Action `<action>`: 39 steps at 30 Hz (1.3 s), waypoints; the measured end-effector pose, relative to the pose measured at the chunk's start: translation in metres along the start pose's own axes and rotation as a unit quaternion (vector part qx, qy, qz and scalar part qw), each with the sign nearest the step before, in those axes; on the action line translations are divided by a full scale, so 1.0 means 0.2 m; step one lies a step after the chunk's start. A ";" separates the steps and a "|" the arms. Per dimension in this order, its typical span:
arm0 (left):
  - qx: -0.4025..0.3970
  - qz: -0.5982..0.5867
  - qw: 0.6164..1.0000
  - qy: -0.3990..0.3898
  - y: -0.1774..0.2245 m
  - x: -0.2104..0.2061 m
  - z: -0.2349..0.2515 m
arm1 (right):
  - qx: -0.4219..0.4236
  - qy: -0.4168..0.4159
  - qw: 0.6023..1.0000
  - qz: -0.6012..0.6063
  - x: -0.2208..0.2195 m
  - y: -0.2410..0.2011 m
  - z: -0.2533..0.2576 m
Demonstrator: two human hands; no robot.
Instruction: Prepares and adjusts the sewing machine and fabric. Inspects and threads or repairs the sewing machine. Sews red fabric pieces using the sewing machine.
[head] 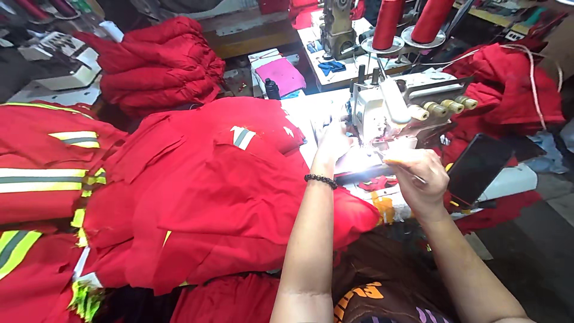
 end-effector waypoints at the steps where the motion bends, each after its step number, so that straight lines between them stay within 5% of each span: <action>1: -0.002 -0.003 1.000 0.000 0.00 0.00 0.00 | 0.005 -0.010 1.000 -0.014 -0.01 0.00 0.00; 22: -0.035 0.028 0.999 0.020 -0.03 -0.01 0.02 | 0.118 -0.023 0.988 -0.093 0.00 0.05 -0.12; 30: -0.058 0.053 0.978 0.194 0.01 -0.08 -0.23 | 0.080 -0.015 0.994 -0.077 0.19 0.02 -0.23; 34: -0.055 -0.065 0.976 0.198 -0.04 -0.08 -0.28 | 0.050 -0.010 0.997 -0.055 0.20 0.02 -0.23; 39: -0.068 0.015 0.983 0.172 -0.02 -0.08 -0.27 | 0.044 -0.020 0.998 -0.028 0.17 -0.01 -0.22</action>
Point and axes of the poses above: each hand's wrist, its own z-axis towards the middle knuckle, its own x-axis out of the back of the hand, y = z × x, the point moved 1 cm from there along z, towards the middle knuckle, and after that the axes turned 8 degrees about -y, right-handed, at the moved point
